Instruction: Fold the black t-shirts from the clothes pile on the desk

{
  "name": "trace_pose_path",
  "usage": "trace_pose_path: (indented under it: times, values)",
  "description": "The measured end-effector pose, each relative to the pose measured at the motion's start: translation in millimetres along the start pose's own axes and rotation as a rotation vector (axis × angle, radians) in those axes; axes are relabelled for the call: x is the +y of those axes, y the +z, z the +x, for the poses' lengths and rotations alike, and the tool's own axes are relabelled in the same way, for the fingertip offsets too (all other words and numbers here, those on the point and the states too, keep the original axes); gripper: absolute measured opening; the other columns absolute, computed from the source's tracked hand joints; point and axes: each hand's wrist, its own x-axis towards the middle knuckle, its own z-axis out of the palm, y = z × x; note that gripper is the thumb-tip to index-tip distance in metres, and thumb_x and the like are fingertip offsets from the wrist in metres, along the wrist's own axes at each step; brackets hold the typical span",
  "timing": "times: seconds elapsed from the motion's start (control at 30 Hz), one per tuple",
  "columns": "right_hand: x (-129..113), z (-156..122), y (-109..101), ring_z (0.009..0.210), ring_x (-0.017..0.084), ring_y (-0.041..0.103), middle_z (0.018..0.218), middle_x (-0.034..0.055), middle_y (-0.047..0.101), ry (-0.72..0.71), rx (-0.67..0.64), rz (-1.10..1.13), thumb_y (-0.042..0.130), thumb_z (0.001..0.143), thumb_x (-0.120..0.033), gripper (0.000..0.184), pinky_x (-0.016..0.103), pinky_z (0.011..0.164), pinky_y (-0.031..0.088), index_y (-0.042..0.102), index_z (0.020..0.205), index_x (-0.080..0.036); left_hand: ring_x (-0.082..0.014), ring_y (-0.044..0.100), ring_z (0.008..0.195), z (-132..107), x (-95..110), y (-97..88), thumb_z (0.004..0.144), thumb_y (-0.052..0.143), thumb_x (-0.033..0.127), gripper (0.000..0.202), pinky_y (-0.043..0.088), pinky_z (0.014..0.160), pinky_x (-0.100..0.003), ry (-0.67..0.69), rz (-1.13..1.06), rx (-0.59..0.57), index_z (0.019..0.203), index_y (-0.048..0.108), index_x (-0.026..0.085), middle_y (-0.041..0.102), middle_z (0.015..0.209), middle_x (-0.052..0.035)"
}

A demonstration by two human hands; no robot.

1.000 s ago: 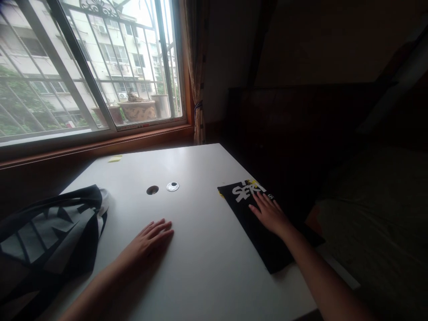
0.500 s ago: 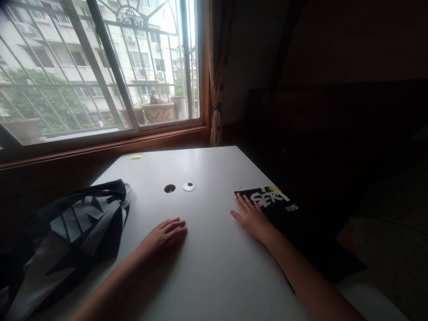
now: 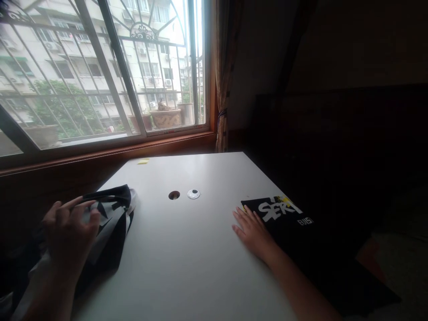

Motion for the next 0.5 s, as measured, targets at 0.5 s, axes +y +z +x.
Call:
trace_pose_path:
  times: [0.5]
  values:
    - [8,-2,1,0.154,0.030,0.019,0.163,0.0021,0.035,-0.049,-0.002,0.038,0.033,0.103,-0.054,0.059,0.054,0.124,0.021,0.046,0.153,-0.026,-0.0419,0.038,0.138,-12,-2,16.2,0.094,0.052,0.031,0.029,0.036,0.109,-0.062,-0.038,0.039,-0.161,0.115,0.067,0.018,0.052,0.141,-0.0154]
